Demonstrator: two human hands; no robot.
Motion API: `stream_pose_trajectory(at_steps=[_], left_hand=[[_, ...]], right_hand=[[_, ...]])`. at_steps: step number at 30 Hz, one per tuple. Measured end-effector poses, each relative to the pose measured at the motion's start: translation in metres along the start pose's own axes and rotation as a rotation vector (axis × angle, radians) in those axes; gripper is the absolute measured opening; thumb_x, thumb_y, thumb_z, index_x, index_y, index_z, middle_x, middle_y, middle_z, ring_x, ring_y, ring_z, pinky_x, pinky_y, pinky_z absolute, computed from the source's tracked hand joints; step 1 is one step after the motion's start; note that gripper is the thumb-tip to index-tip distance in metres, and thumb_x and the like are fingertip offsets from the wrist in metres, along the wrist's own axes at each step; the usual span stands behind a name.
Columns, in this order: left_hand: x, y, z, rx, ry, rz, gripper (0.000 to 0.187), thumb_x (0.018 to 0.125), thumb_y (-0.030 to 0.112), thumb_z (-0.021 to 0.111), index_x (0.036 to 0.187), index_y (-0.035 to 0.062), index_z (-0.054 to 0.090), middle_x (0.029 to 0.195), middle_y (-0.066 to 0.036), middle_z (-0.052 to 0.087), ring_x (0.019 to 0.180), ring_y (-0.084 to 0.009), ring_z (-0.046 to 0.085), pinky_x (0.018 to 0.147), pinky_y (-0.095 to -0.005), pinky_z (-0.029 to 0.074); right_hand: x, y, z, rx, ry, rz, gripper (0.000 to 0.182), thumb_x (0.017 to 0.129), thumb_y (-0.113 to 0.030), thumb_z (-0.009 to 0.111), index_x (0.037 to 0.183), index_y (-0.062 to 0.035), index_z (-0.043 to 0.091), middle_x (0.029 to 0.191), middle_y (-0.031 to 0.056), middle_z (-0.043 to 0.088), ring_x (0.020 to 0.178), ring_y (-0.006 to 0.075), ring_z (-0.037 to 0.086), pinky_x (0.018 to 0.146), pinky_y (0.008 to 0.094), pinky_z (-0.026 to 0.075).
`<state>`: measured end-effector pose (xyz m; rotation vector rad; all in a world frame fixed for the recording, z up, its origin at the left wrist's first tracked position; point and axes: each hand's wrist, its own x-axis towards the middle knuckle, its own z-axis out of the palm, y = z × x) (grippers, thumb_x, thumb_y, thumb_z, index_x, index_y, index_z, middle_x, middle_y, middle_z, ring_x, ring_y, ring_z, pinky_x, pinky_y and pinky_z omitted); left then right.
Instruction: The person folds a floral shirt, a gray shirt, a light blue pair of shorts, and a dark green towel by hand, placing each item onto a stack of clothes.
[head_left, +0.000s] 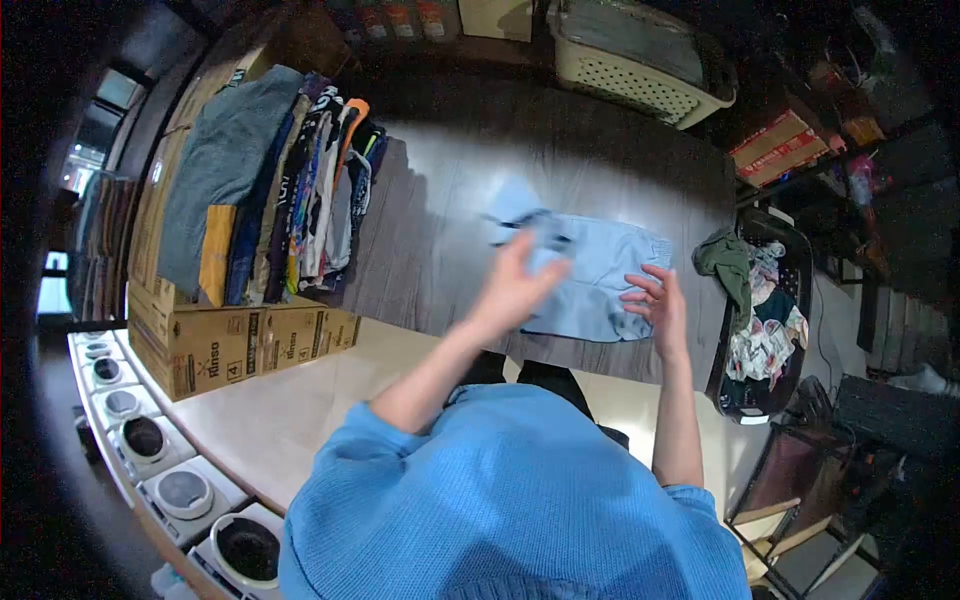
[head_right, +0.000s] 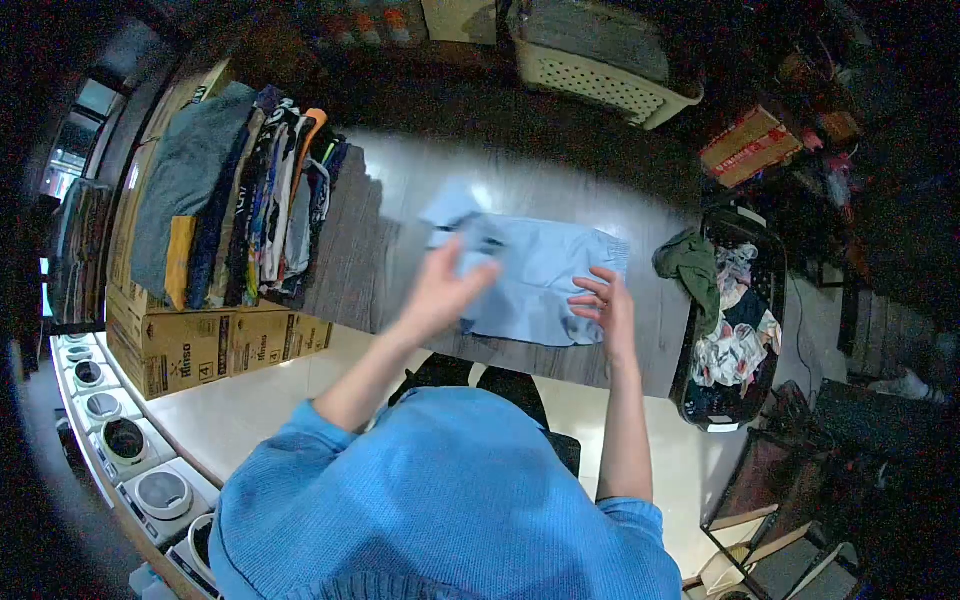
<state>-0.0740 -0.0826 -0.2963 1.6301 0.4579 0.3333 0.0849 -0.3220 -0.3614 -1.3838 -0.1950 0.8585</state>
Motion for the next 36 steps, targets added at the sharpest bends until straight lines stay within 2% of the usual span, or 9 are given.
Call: stream_pose_trajectory(at_steps=[2, 4, 7, 10, 15, 20, 22, 27, 36], left_hand=[[-0.001, -0.006, 0.079, -0.035, -0.016, 0.144, 0.053, 0.09, 0.027, 0.068, 0.13, -0.0031, 0.053, 0.118, -0.016, 0.064, 0.107, -0.0191, 0.06, 0.094, -0.0363, 0.048], [-0.004, -0.006, 0.125, -0.004, -0.2, -0.006, 0.059, 0.091, 0.03, 0.067, 0.135, -0.0037, 0.047, 0.121, -0.02, 0.061, 0.11, -0.026, 0.06, 0.095, -0.0379, 0.047], [-0.012, -0.029, 0.159, 0.064, -0.373, -0.114, 0.068, 0.089, 0.032, 0.067, 0.14, -0.0041, 0.039, 0.127, -0.025, 0.055, 0.116, -0.0356, 0.057, 0.099, -0.0415, 0.045], [-0.023, -0.091, 0.151, 0.469, 0.04, 0.16, 0.075, 0.086, 0.032, 0.069, 0.142, -0.0048, 0.035, 0.135, -0.027, 0.048, 0.122, -0.0406, 0.051, 0.103, -0.0452, 0.042], [-0.031, -0.116, 0.09, 0.652, 0.459, -0.399, 0.085, 0.077, 0.024, 0.076, 0.144, -0.0035, 0.031, 0.129, -0.028, 0.052, 0.121, -0.0407, 0.052, 0.102, -0.0492, 0.042], [-0.019, -0.144, 0.082, -0.298, 0.092, -0.776, 0.062, 0.078, 0.021, 0.079, 0.128, -0.0067, 0.053, 0.112, -0.017, 0.068, 0.098, -0.0274, 0.067, 0.084, -0.0401, 0.055], [-0.015, -0.115, 0.066, -0.881, 0.038, -0.827, 0.045, 0.085, 0.02, 0.075, 0.119, -0.0064, 0.06, 0.114, -0.012, 0.068, 0.101, -0.0218, 0.066, 0.085, -0.0344, 0.054], [-0.025, -0.051, -0.047, -0.837, 0.097, -0.41, 0.048, 0.089, 0.025, 0.073, 0.125, -0.0023, 0.055, 0.118, -0.011, 0.064, 0.105, -0.0188, 0.062, 0.088, -0.0345, 0.053], [-0.134, 0.179, -0.278, -0.301, 0.654, 0.474, 0.053, 0.092, 0.019, 0.068, 0.135, -0.002, 0.047, 0.125, -0.011, 0.06, 0.111, -0.016, 0.058, 0.096, -0.0312, 0.047]], right_hand=[[-0.007, -0.02, -0.005, 0.068, 0.003, 0.035, 0.074, 0.097, -0.068, 0.03, 0.125, -0.0027, 0.053, 0.102, 0.0121, 0.066, 0.08, 0.0187, 0.067, 0.072, 0.0347, 0.057], [-0.005, -0.023, -0.043, 0.194, -0.057, 0.121, 0.078, 0.094, -0.073, 0.031, 0.124, -0.0037, 0.053, 0.095, 0.008, 0.066, 0.078, 0.0165, 0.066, 0.067, 0.0332, 0.057], [0.019, 0.033, -0.108, -0.12, 0.082, 0.169, 0.053, 0.093, -0.053, 0.057, 0.114, -0.0036, 0.058, 0.081, 0.0014, 0.064, 0.068, 0.0115, 0.061, 0.056, 0.027, 0.048], [0.022, 0.057, -0.116, -0.43, 0.217, 0.055, 0.043, 0.083, -0.029, 0.076, 0.11, -0.0001, 0.06, 0.084, 0.0035, 0.066, 0.07, 0.0112, 0.059, 0.061, 0.0256, 0.046], [0.019, 0.032, -0.073, -0.972, 0.606, -0.079, 0.065, 0.07, -0.026, 0.085, 0.12, 0.004, 0.056, 0.11, 0.0163, 0.066, 0.1, 0.0243, 0.063, 0.081, 0.0358, 0.051], [0.045, 0.071, -0.069, -0.801, 0.379, 0.151, 0.079, 0.063, -0.019, 0.088, 0.127, 0.0076, 0.051, 0.119, 0.0217, 0.063, 0.108, 0.0324, 0.062, 0.093, 0.041, 0.05], [0.043, 0.056, -0.053, -0.28, 0.055, 0.411, 0.068, 0.069, -0.003, 0.079, 0.13, 0.0058, 0.051, 0.121, 0.0185, 0.063, 0.106, 0.0294, 0.064, 0.091, 0.0399, 0.053], [0.072, -0.016, 0.019, -0.117, -0.225, 0.458, 0.046, 0.081, -0.015, 0.072, 0.121, 0.0029, 0.061, 0.113, 0.0136, 0.067, 0.099, 0.0226, 0.066, 0.087, 0.0347, 0.053], [0.085, -0.271, 0.406, -0.31, -0.754, -0.439, 0.051, 0.087, -0.032, 0.069, 0.119, 0.0051, 0.058, 0.102, 0.0096, 0.067, 0.085, 0.0138, 0.065, 0.076, 0.0281, 0.053]])
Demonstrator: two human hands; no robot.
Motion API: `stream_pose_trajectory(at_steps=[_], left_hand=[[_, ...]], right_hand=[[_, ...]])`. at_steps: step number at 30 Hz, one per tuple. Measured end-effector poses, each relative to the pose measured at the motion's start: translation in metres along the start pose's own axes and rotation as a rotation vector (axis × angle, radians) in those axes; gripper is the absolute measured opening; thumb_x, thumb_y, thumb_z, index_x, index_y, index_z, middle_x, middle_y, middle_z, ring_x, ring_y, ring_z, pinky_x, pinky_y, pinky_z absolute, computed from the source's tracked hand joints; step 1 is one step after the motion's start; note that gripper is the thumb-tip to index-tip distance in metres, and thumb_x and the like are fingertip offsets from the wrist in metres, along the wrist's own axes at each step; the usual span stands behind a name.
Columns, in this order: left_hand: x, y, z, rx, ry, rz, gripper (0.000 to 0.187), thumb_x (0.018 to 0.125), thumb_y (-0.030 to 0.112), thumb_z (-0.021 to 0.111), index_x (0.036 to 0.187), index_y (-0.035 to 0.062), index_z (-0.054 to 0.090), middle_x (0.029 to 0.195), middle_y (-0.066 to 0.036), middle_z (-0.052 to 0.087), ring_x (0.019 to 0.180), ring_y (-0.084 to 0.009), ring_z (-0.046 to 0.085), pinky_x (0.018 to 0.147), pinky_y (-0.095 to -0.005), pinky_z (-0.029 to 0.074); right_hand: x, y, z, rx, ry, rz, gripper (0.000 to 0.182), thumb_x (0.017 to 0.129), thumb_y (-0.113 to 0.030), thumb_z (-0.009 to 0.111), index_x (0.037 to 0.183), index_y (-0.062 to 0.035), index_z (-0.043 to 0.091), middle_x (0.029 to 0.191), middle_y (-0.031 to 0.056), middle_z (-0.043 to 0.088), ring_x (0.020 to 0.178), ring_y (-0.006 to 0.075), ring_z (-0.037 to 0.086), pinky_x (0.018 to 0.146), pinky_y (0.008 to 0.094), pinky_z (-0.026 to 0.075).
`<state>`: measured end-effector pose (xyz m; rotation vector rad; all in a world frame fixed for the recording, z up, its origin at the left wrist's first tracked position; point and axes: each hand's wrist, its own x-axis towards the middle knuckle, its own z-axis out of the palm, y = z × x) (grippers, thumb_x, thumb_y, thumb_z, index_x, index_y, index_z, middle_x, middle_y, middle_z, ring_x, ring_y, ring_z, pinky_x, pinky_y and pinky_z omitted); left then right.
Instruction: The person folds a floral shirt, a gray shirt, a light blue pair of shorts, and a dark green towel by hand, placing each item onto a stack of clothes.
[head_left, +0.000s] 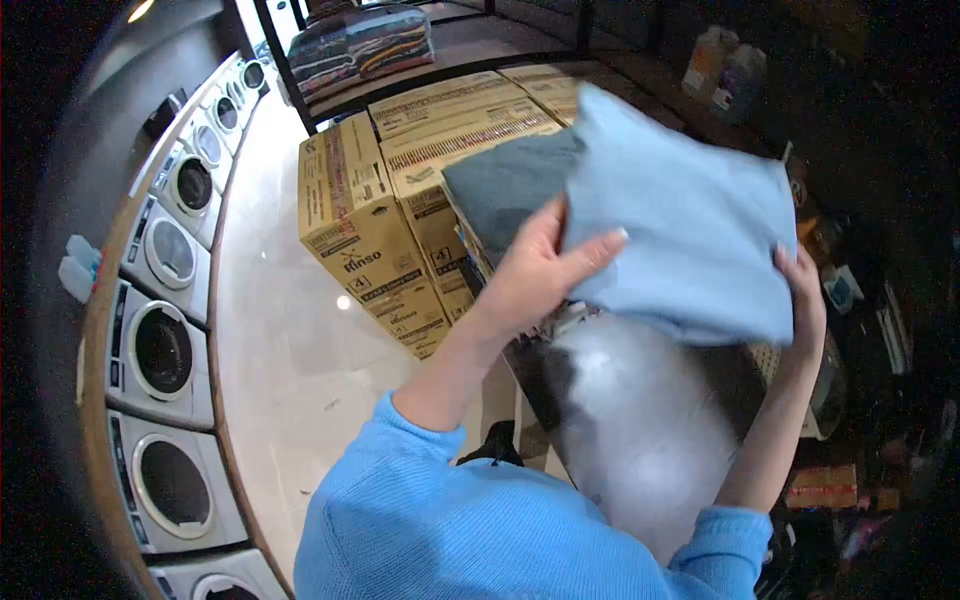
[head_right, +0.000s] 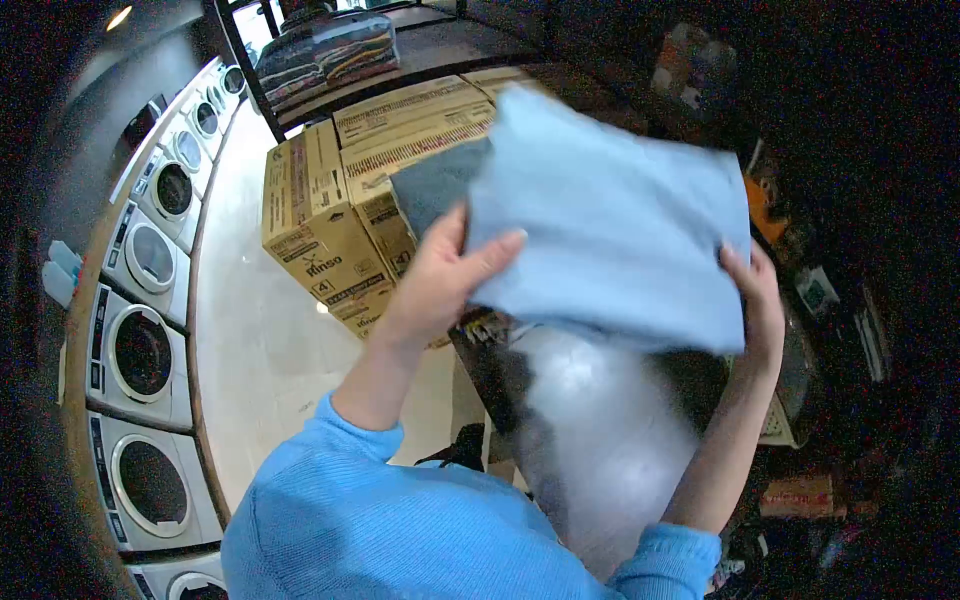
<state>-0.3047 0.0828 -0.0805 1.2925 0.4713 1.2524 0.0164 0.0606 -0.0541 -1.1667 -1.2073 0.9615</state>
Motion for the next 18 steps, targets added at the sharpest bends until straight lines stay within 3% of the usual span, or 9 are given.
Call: stream_pose_trajectory(at_steps=[3, 6, 10, 14, 17, 18], left_hand=[[0.017, 0.017, -0.042, 0.076, 0.196, 0.218, 0.056, 0.092, 0.014, 0.068, 0.138, -0.004, 0.04, 0.12, -0.01, 0.06, 0.103, -0.0146, 0.06, 0.09, -0.0292, 0.05], [0.008, -0.01, -0.072, 0.141, 0.396, 0.174, 0.065, 0.092, 0.006, 0.065, 0.144, -0.0038, 0.028, 0.121, -0.013, 0.06, 0.105, -0.0183, 0.062, 0.085, -0.0298, 0.054], [-0.026, -0.098, -0.102, -0.039, 0.441, -0.19, 0.085, 0.09, -0.001, 0.064, 0.151, -0.0001, 0.005, 0.116, -0.02, 0.062, 0.099, -0.0227, 0.066, 0.072, -0.0324, 0.06], [-0.032, -0.083, -0.103, -0.142, 0.422, -0.251, 0.09, 0.089, -0.001, 0.066, 0.152, 0.0034, 0.002, 0.108, -0.02, 0.065, 0.088, -0.0231, 0.07, 0.075, -0.0342, 0.061], [-0.027, -0.061, -0.094, -0.197, 0.428, -0.239, 0.09, 0.088, -0.002, 0.067, 0.153, 0.0027, 0.005, 0.086, -0.011, 0.066, 0.069, -0.0143, 0.066, 0.064, -0.0273, 0.056], [-0.028, -0.064, -0.096, -0.036, 0.4, -0.207, 0.089, 0.087, -0.001, 0.067, 0.153, 0.0027, 0.006, 0.078, -0.007, 0.062, 0.063, -0.0116, 0.06, 0.06, -0.025, 0.051]], right_hand=[[0.097, -0.018, 0.05, -0.061, -0.069, -0.013, 0.049, 0.087, -0.027, 0.071, 0.12, 0.0063, 0.058, 0.096, 0.0098, 0.066, 0.076, 0.0142, 0.065, 0.069, 0.0278, 0.054], [0.17, 0.009, 0.09, -0.185, -0.244, 0.041, 0.043, 0.085, -0.024, 0.074, 0.115, 0.0042, 0.062, 0.094, 0.0098, 0.068, 0.075, 0.0141, 0.065, 0.069, 0.0292, 0.054], [0.22, 0.091, 0.11, -0.641, -0.303, 0.151, 0.04, 0.076, -0.02, 0.083, 0.106, 0.0016, 0.068, 0.093, 0.0052, 0.068, 0.081, 0.0134, 0.063, 0.074, 0.0284, 0.051], [0.224, 0.095, 0.106, -0.598, -0.293, 0.074, 0.043, 0.073, -0.024, 0.085, 0.102, 0.0034, 0.069, 0.088, 0.0048, 0.069, 0.076, 0.0133, 0.063, 0.069, 0.0283, 0.051], [0.232, 0.076, 0.106, -0.544, -0.323, 0.051, 0.041, 0.072, -0.013, 0.084, 0.106, 0.0032, 0.066, 0.087, 0.0055, 0.069, 0.077, 0.0117, 0.064, 0.068, 0.0252, 0.051], [0.233, 0.071, 0.105, -0.595, -0.323, 0.036, 0.044, 0.071, -0.012, 0.084, 0.108, 0.0028, 0.065, 0.091, 0.0077, 0.07, 0.079, 0.0129, 0.064, 0.069, 0.0265, 0.052]])
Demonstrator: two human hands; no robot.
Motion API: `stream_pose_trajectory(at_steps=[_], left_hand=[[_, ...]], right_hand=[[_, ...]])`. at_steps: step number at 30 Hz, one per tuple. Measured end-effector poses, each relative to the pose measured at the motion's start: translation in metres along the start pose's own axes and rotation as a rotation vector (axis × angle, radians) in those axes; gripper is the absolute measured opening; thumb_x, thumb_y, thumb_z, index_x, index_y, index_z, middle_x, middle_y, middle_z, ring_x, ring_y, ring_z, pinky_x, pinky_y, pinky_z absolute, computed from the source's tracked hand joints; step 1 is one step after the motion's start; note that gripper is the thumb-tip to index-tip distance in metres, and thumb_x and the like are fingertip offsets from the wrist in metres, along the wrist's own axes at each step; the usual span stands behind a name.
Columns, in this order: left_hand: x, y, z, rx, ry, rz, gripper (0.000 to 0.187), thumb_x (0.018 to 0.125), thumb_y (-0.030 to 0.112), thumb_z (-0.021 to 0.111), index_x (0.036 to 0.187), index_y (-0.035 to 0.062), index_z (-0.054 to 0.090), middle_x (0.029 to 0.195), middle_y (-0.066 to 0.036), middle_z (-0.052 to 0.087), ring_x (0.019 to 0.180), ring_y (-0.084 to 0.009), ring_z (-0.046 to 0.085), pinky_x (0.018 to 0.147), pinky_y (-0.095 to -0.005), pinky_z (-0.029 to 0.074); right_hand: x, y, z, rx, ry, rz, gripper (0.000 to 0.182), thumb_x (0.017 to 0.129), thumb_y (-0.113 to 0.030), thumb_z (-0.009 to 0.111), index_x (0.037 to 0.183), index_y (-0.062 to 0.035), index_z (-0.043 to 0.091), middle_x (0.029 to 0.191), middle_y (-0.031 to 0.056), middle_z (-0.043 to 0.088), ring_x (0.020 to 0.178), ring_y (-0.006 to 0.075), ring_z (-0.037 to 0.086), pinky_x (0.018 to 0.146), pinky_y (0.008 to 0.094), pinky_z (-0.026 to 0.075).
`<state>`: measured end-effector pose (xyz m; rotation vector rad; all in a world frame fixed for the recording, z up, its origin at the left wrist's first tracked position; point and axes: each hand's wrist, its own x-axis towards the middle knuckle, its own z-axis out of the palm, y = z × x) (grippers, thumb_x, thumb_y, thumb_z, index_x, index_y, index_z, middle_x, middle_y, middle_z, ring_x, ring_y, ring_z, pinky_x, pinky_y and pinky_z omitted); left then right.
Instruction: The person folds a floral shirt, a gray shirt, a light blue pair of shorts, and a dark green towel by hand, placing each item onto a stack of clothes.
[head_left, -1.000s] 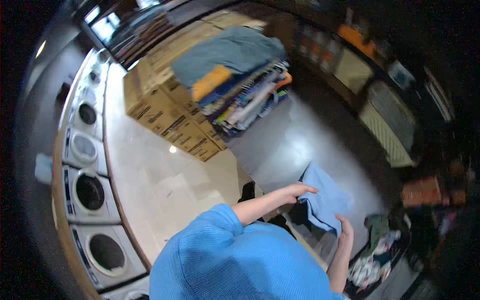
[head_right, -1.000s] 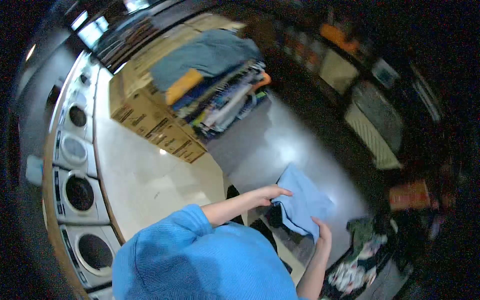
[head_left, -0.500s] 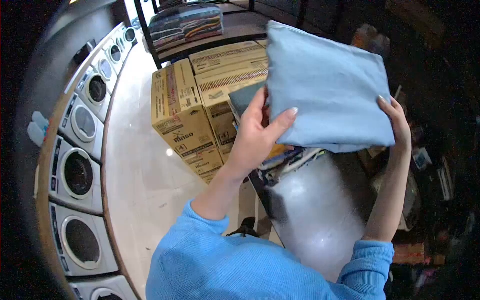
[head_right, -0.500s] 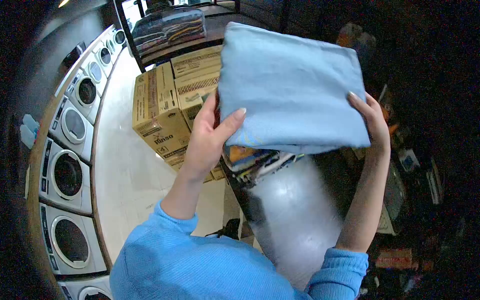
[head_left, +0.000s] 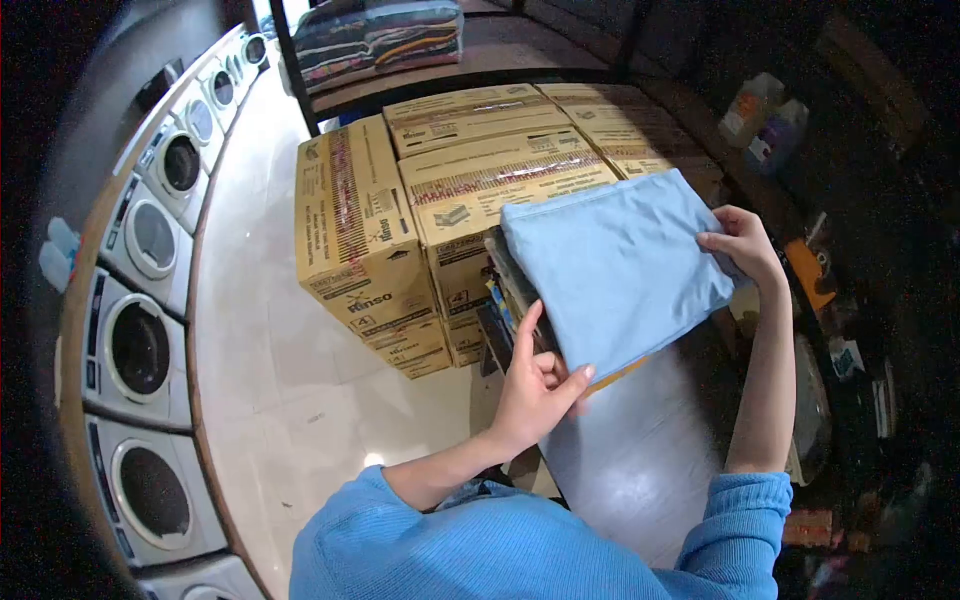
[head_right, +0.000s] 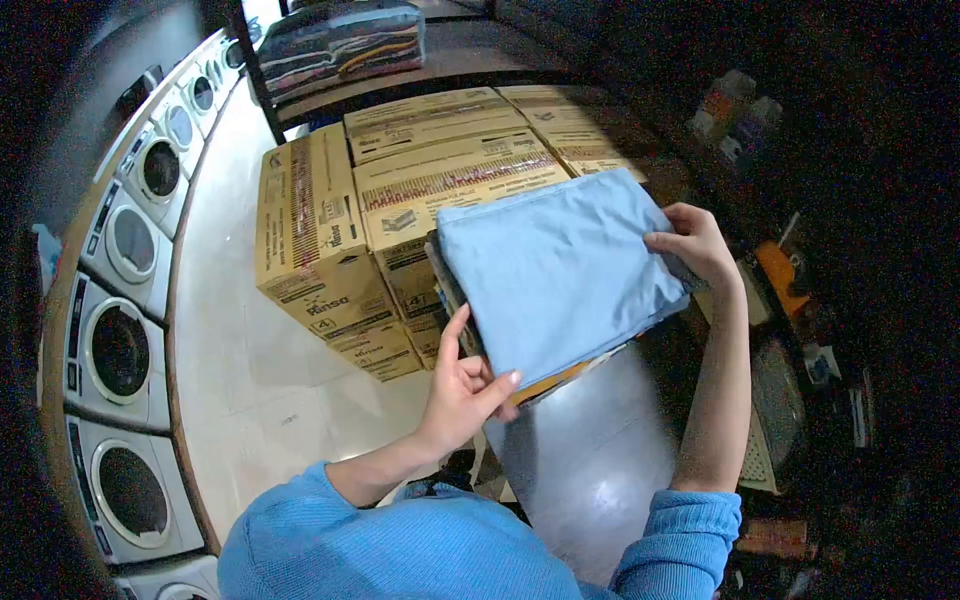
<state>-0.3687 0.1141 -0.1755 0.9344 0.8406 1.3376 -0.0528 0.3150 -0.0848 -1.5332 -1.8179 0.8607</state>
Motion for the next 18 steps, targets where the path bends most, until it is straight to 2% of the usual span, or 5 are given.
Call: stream_pose_trajectory(at_steps=[3, 6, 10, 11, 18], left_hand=[[0.003, -0.001, -0.014, 0.342, 0.036, 0.241, 0.084, 0.086, 0.004, 0.069, 0.151, 0.0007, 0.017, 0.053, 0.005, 0.041, 0.049, -0.0038, 0.038, 0.051, -0.0188, 0.031], [0.039, 0.027, -0.021, 0.517, 0.049, 0.602, 0.068, 0.087, 0.011, 0.068, 0.144, -0.0023, 0.034, 0.071, 0.001, 0.053, 0.064, -0.0041, 0.047, 0.059, -0.0198, 0.038], [0.08, 0.032, 0.013, 1.406, 0.053, 0.765, 0.087, 0.085, 0.052, 0.067, 0.149, 0.0028, 0.032, 0.144, -0.028, 0.041, 0.136, -0.0433, 0.036, 0.109, -0.0583, 0.028], [0.093, -0.001, 0.008, 1.453, -0.067, 0.488, 0.101, 0.08, 0.07, 0.059, 0.152, 0.0061, 0.027, 0.158, -0.03, 0.014, 0.145, -0.0519, 0.006, 0.111, -0.0694, 0.007], [0.107, -0.02, 0.0, 1.581, -0.026, 0.236, 0.111, 0.076, 0.075, 0.061, 0.155, 0.0102, 0.02, 0.159, -0.028, 0.012, 0.146, -0.0493, 0.007, 0.111, -0.0699, 0.005]], right_hand=[[-0.019, -0.036, 0.016, -0.867, 0.332, -0.155, 0.053, 0.072, -0.011, 0.08, 0.122, -0.0055, 0.061, 0.123, 0.0126, 0.064, 0.113, 0.0296, 0.059, 0.103, 0.0456, 0.04], [-0.036, -0.078, 0.056, -0.802, 0.44, -0.382, 0.045, 0.085, -0.026, 0.072, 0.125, -0.0091, 0.062, 0.133, 0.0114, 0.059, 0.125, 0.0299, 0.052, 0.112, 0.0554, 0.026], [-0.027, -0.075, 0.124, -0.876, 0.465, -0.393, 0.056, 0.095, -0.054, 0.048, 0.131, -0.0114, 0.059, 0.143, 0.0116, 0.052, 0.136, 0.0328, 0.042, 0.115, 0.0629, 0.008], [-0.013, -0.055, 0.136, -0.916, 0.418, -0.331, 0.063, 0.096, -0.059, 0.039, 0.136, -0.0131, 0.055, 0.147, 0.0108, 0.048, 0.141, 0.0324, 0.036, 0.115, 0.0639, 0.003], [0.017, -0.022, 0.149, -0.84, 0.091, -0.119, 0.068, 0.098, -0.061, 0.03, 0.148, -0.0154, 0.041, 0.158, 0.0068, 0.032, 0.149, 0.0269, 0.019, 0.117, 0.0603, 0.004]])
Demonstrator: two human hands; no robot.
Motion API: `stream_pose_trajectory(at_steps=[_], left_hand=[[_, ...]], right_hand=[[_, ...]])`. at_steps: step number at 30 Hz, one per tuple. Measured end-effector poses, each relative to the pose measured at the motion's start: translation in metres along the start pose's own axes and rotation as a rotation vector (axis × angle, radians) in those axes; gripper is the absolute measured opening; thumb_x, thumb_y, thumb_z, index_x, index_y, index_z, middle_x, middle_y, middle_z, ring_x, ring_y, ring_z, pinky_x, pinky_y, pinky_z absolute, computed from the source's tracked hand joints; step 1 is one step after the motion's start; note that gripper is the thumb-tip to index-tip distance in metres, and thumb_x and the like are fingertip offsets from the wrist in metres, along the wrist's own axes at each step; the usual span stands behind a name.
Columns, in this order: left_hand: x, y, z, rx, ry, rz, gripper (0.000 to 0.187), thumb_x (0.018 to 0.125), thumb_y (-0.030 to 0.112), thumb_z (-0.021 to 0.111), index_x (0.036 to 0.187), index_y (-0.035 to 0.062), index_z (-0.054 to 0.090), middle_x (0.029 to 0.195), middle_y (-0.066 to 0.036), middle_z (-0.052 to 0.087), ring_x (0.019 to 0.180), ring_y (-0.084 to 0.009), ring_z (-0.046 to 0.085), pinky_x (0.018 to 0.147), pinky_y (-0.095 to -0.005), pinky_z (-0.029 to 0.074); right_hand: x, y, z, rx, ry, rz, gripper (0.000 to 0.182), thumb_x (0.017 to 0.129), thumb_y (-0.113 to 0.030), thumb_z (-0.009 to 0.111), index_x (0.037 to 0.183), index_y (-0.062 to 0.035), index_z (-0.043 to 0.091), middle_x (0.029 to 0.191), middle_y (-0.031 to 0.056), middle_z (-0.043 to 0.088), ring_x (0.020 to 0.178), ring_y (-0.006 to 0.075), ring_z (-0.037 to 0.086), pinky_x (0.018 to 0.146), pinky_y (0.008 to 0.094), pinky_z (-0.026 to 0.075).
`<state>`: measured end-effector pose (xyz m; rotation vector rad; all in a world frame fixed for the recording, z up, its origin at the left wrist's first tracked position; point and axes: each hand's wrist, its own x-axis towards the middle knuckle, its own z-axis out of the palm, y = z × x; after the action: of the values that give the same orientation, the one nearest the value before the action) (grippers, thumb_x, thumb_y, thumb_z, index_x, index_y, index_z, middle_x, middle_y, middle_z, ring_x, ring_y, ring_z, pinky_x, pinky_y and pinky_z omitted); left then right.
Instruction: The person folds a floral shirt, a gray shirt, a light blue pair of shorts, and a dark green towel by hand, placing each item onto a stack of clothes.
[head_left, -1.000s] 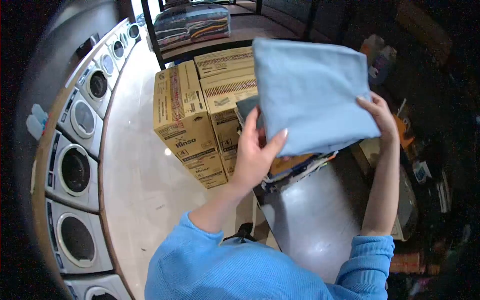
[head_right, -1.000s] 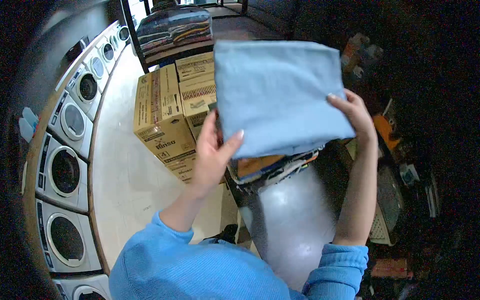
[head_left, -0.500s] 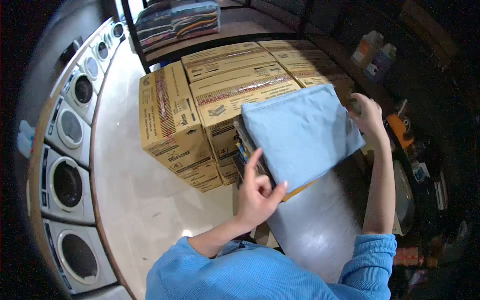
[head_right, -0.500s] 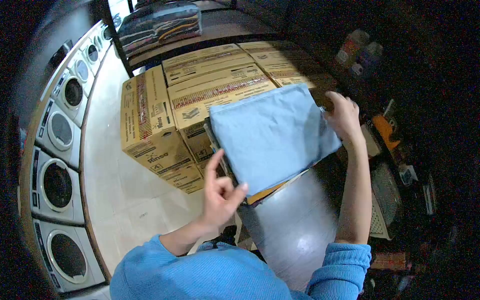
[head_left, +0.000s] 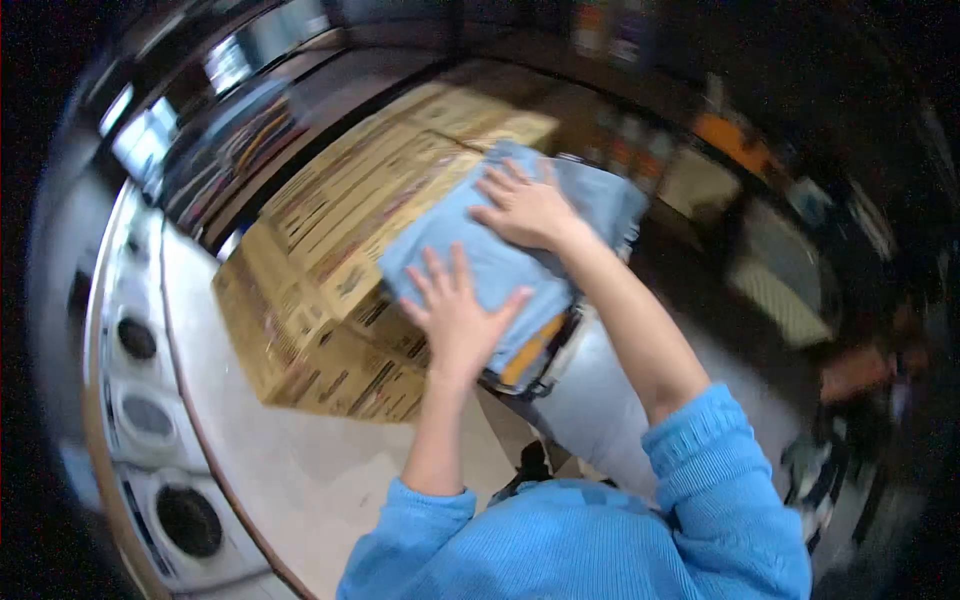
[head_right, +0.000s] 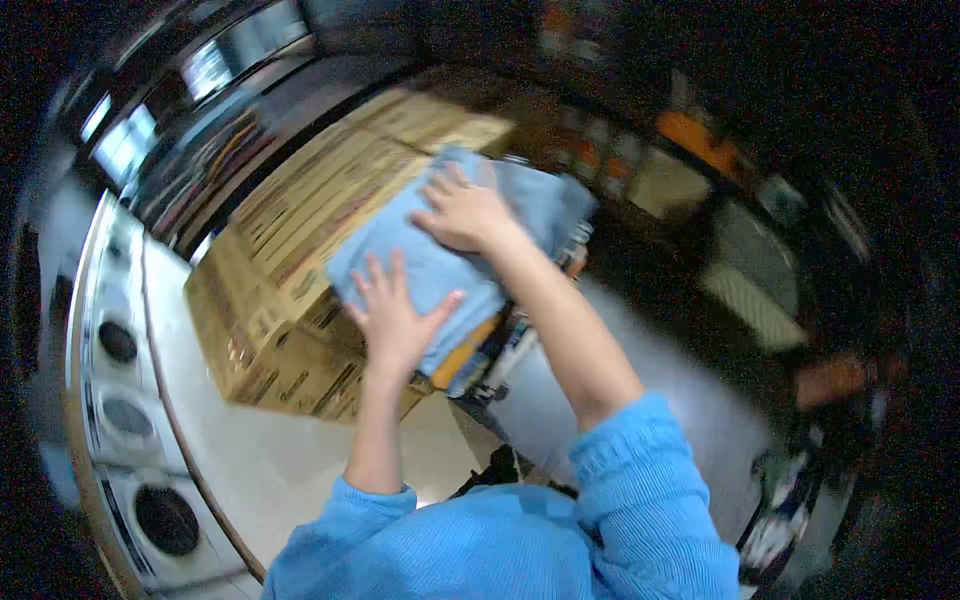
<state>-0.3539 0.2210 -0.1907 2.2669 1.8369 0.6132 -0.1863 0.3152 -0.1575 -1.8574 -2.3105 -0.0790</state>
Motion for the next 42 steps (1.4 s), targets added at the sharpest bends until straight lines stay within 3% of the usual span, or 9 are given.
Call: stream_pose_trajectory(at_steps=[10, 16, 19, 25, 30, 33, 35, 38, 42], left_hand=[[0.01, -0.01, 0.008, 0.115, -0.055, 0.002, 0.108, 0.076, 0.08, 0.055, 0.158, 0.0213, 0.015, 0.161, -0.024, 0.006, 0.148, -0.0461, 0.003, 0.112, -0.0688, 0.006], [0.016, -0.01, 0.001, 0.267, -0.03, 0.024, 0.1, 0.08, 0.077, 0.055, 0.156, 0.0206, 0.022, 0.161, -0.02, 0.012, 0.148, -0.0464, 0.005, 0.111, -0.0712, 0.008], [-0.014, 0.026, 0.013, 0.266, 0.182, 0.093, 0.094, 0.083, 0.074, 0.053, 0.155, 0.0205, 0.025, 0.163, -0.014, 0.013, 0.147, -0.047, 0.004, 0.11, -0.073, 0.005], [-0.17, 0.226, 0.062, 0.325, -0.269, 0.433, 0.089, 0.087, 0.071, 0.05, 0.153, 0.0148, 0.031, 0.163, -0.015, 0.006, 0.147, -0.0457, -0.001, 0.11, -0.0749, 0.003], [-0.303, 0.342, 0.091, 0.261, -0.588, 0.66, 0.077, 0.084, 0.054, 0.068, 0.145, 0.0125, 0.046, 0.163, -0.014, 0.006, 0.149, -0.0379, -0.008, 0.114, -0.0676, -0.001], [-0.348, 0.371, 0.087, 0.228, -0.686, 0.715, 0.075, 0.083, 0.048, 0.071, 0.144, 0.0097, 0.048, 0.163, -0.016, 0.009, 0.15, -0.0377, -0.005, 0.116, -0.0647, 0.002], [-0.362, 0.374, 0.094, 0.237, -0.704, 0.749, 0.074, 0.083, 0.045, 0.071, 0.143, 0.008, 0.048, 0.162, -0.018, 0.012, 0.15, -0.0381, -0.002, 0.116, -0.0633, 0.003], [-0.366, 0.375, 0.12, 0.239, -0.683, 0.775, 0.072, 0.083, 0.047, 0.071, 0.142, 0.0104, 0.051, 0.162, -0.017, 0.015, 0.15, -0.0399, 0.006, 0.116, -0.0633, 0.009], [-0.382, 0.407, 0.169, -0.213, -0.969, 0.739, 0.082, 0.078, 0.031, 0.08, 0.147, 0.0083, 0.041, 0.157, -0.025, 0.025, 0.145, -0.0408, 0.025, 0.114, -0.0545, 0.028]], right_hand=[[-0.216, 0.077, 0.015, -0.096, 0.426, 0.088, 0.059, 0.098, -0.055, 0.038, 0.14, -0.0151, 0.05, 0.153, 0.0092, 0.04, 0.146, 0.0263, 0.028, 0.117, 0.0627, 0.005], [-0.556, 0.173, 0.048, -0.132, 0.028, 0.938, 0.059, 0.083, -0.025, 0.06, 0.139, -0.0107, 0.049, 0.153, 0.016, 0.036, 0.145, 0.0333, 0.027, 0.116, 0.0605, 0.013], [-0.743, 0.194, 0.071, -0.121, -0.103, 1.416, 0.075, 0.075, -0.032, 0.07, 0.142, -0.0087, 0.043, 0.155, 0.0179, 0.031, 0.144, 0.037, 0.029, 0.111, 0.0625, 0.027], [-1.001, 0.174, 0.086, 0.162, 0.157, 1.985, 0.095, 0.071, -0.027, 0.077, 0.149, -0.009, 0.026, 0.152, 0.0241, 0.029, 0.12, 0.0447, 0.054, 0.098, 0.0512, 0.047], [-1.064, 0.184, 0.125, 0.235, 0.131, 2.217, 0.113, 0.068, -0.036, 0.085, 0.155, -0.0247, 0.013, 0.162, 0.0163, 0.008, 0.128, 0.0421, 0.049, 0.104, 0.0544, 0.042], [-1.111, 0.218, 0.219, 0.42, 0.103, 2.147, 0.091, 0.078, -0.028, 0.073, 0.153, -0.0176, 0.023, 0.142, 0.0255, 0.04, 0.124, 0.0419, 0.053, 0.1, 0.0512, 0.045], [-1.087, 0.229, 0.224, 0.319, 0.412, 1.99, 0.059, 0.084, -0.016, 0.057, 0.14, -0.0002, 0.044, 0.112, 0.0325, 0.063, 0.108, 0.0454, 0.061, 0.091, 0.0485, 0.048], [-1.044, 0.268, 0.189, 0.427, 0.689, 1.96, 0.034, 0.088, -0.023, 0.06, 0.101, 0.0079, 0.061, 0.094, 0.0328, 0.064, 0.093, 0.0477, 0.062, 0.081, 0.0503, 0.048], [-0.951, 0.285, 0.126, 0.537, 0.965, 1.611, 0.043, 0.095, -0.032, 0.056, 0.118, 0.0035, 0.056, 0.093, 0.0252, 0.067, 0.09, 0.0387, 0.066, 0.08, 0.0488, 0.049]])
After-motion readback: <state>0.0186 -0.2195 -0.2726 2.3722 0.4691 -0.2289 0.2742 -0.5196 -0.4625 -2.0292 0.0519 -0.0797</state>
